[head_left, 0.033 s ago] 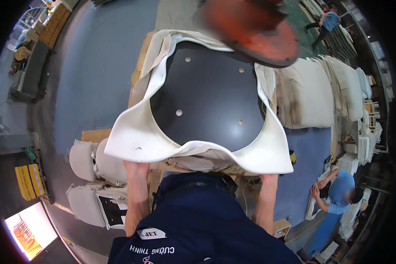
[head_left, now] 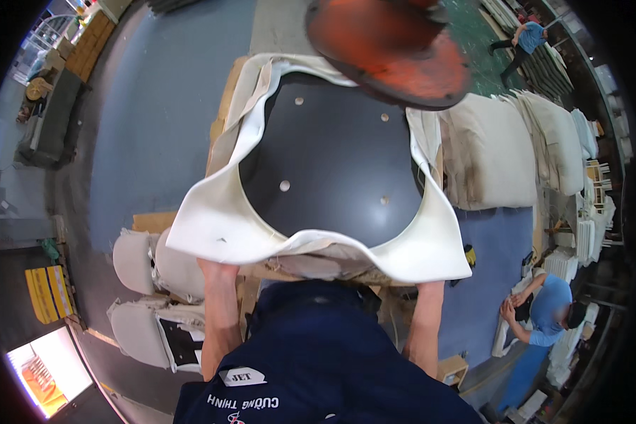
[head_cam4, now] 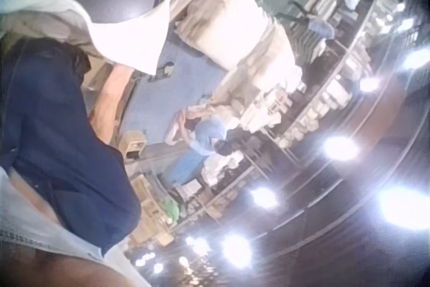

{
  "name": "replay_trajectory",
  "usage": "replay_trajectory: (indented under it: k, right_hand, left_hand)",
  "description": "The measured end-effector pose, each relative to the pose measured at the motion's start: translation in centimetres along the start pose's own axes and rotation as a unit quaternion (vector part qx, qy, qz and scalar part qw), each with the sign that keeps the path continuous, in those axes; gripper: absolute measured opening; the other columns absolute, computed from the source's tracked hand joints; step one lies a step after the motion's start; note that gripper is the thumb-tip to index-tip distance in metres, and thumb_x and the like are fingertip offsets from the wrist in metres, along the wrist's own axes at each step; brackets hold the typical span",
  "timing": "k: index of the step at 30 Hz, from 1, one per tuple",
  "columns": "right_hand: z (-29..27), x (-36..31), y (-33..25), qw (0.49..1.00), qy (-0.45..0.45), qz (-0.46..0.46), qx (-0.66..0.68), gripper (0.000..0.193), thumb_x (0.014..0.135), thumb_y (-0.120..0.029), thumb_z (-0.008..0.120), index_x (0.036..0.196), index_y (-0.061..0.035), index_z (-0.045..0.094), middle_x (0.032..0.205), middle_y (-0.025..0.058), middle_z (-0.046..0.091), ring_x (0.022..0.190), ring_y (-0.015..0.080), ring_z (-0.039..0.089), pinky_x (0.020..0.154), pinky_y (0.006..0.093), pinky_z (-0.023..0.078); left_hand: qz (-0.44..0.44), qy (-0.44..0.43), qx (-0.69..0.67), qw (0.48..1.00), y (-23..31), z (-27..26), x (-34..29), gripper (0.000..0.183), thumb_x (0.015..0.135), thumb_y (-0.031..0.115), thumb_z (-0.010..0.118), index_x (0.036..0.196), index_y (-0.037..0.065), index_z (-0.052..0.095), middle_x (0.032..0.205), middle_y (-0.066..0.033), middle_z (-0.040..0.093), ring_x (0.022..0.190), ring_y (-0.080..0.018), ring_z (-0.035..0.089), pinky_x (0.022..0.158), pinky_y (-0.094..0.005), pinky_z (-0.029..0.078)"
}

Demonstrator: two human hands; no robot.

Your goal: The person staples white fabric onto a black chair base using a yellow pneumatic staple gun, repeatedly pulling and smoothing the fabric around the edges. The person then inserts a white cushion into the covered base and uses a screwdriver to adjust the fabric and secure the assembly.

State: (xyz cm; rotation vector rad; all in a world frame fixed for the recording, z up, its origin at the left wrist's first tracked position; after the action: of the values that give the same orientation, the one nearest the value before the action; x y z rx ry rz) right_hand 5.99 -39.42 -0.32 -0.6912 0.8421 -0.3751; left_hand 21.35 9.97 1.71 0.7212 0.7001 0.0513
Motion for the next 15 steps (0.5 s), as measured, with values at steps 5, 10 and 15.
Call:
replay_trajectory:
  k: [5, 10, 15]
  right_hand:
    - [2.5, 3.8, 1.0, 0.968, 0.009, -0.197, -0.157, 0.049, 0.110, -0.041, 0.046, 0.138, -0.0020, 0.056, 0.121, 0.0103, 0.067, 0.107, 0.0210, 0.066, 0.091, 0.0369, 0.055]
    - [5.5, 3.1, -0.5, 0.921, 0.002, -0.273, -0.278, 0.030, 0.104, -0.022, 0.064, 0.122, 0.0013, 0.065, 0.100, 0.0051, 0.069, 0.087, 0.0136, 0.063, 0.078, 0.0310, 0.051]
    - [7.7, 1.9, -1.3, 0.879, -0.041, -0.310, -0.359, 0.037, 0.090, -0.012, 0.074, 0.122, 0.0034, 0.066, 0.108, 0.0107, 0.074, 0.098, 0.0188, 0.069, 0.088, 0.0343, 0.053]
  left_hand:
    - [0.058, 0.094, 0.105, 0.988, -0.1, 2.0, 2.4, 0.051, 0.108, 0.041, 0.039, 0.142, 0.005, 0.053, 0.137, -0.0137, 0.060, 0.121, -0.0289, 0.063, 0.100, -0.0452, 0.056]
    - [0.158, 0.096, 0.123, 0.975, -0.3, 4.2, 3.0, 0.051, 0.107, 0.045, 0.046, 0.134, 0.002, 0.057, 0.128, -0.0117, 0.065, 0.114, -0.0238, 0.064, 0.094, -0.0390, 0.054]
    - [0.281, 0.061, 0.300, 0.909, -0.3, 7.0, 0.4, 0.026, 0.098, 0.012, 0.067, 0.120, -0.001, 0.064, 0.110, -0.0084, 0.071, 0.098, -0.0170, 0.066, 0.087, -0.0335, 0.052]
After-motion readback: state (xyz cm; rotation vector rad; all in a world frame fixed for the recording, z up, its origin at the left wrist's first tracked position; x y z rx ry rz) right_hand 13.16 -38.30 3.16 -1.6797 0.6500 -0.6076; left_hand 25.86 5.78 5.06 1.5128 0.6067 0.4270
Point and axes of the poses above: each hand's wrist, its own x-axis towards the middle knuckle, its own z-axis out of the palm, y = z × x, the point moved 8 cm from there along x, towards the middle knuckle
